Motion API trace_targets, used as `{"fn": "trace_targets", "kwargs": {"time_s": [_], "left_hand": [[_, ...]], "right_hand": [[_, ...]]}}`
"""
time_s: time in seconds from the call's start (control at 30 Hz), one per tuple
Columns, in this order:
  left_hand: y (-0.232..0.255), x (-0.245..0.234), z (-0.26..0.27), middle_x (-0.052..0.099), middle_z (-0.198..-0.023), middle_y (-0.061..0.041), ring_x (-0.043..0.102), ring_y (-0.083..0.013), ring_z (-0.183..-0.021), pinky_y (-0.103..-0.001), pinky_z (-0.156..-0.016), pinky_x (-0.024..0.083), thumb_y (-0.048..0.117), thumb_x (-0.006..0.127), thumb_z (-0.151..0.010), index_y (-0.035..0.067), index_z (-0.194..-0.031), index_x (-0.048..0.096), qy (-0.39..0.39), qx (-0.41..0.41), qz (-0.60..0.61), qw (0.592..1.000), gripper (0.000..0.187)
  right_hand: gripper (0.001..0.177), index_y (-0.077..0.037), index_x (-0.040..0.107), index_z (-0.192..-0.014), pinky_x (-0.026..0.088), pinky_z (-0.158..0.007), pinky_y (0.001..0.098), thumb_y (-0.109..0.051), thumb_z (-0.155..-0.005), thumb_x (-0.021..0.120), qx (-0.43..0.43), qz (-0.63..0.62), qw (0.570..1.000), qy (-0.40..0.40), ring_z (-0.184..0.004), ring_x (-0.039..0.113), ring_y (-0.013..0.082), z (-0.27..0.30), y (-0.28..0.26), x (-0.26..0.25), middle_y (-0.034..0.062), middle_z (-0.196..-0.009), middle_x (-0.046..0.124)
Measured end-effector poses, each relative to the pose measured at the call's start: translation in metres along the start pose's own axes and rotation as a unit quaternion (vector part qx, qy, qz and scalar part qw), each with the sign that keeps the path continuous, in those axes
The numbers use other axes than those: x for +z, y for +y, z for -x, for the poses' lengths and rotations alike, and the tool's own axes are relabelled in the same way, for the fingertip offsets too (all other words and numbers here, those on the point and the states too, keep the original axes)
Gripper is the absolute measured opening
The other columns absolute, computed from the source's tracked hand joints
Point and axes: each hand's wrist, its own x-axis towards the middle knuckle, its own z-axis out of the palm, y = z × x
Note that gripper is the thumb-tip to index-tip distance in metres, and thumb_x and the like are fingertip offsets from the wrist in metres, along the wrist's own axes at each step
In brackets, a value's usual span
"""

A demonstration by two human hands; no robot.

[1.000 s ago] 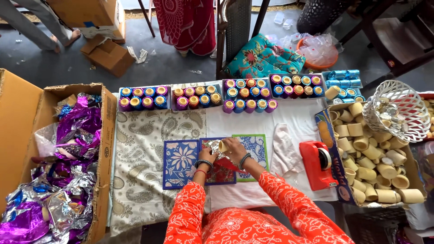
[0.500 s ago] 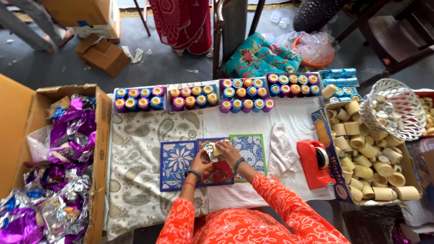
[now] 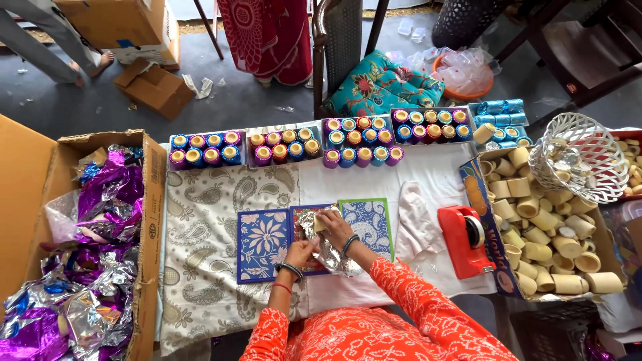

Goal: The person wraps small clay cups and decorative items in white paper and silver foil, then places them into a blue and green patterned folder.

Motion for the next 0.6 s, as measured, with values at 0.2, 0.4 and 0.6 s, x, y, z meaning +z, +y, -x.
{"fn": "trace_targets", "kwargs": {"time_s": [0.2, 0.4, 0.6], "left_hand": [[-0.068, -0.041, -0.024, 0.076, -0.085, -0.007, 0.072, -0.0154, -0.07, -0.032, -0.063, 0.063, 0.009, 0.085, -0.075, 0.0, -0.095, 0.075, 0.066, 0.049, -0.046, 0.996, 0.024], [-0.052, -0.027, 0.025, 0.077, -0.087, -0.004, 0.07, -0.0119, -0.075, -0.029, -0.07, 0.057, 0.01, 0.087, -0.072, 0.008, -0.106, 0.076, 0.137, 0.111, -0.271, 0.946, 0.036], [-0.057, -0.021, 0.042, 0.076, -0.083, -0.005, 0.072, -0.017, -0.072, -0.033, -0.072, 0.06, 0.014, 0.086, -0.073, 0.009, -0.107, 0.075, 0.185, 0.136, -0.305, 0.924, 0.036]], "right_hand": [[0.063, -0.003, 0.058, -0.132, 0.048, -0.107, 0.0426, -0.008, -0.072, 0.079, 0.008, -0.026, 0.999, -0.042, -0.127, 0.053, 0.0365, -0.001, -0.004, -0.013, 0.0157, -0.135, 0.057], [0.066, -0.007, 0.055, -0.141, 0.046, -0.11, 0.0437, -0.018, -0.082, 0.082, 0.019, -0.063, 0.997, -0.046, -0.132, 0.052, 0.038, 0.007, 0.011, 0.0, 0.0173, -0.142, 0.055], [0.064, -0.015, 0.055, -0.144, 0.044, -0.112, 0.0415, -0.018, -0.085, 0.079, 0.056, -0.051, 0.995, -0.063, -0.133, 0.052, 0.0343, 0.006, 0.018, 0.006, 0.0127, -0.147, 0.053]]}}
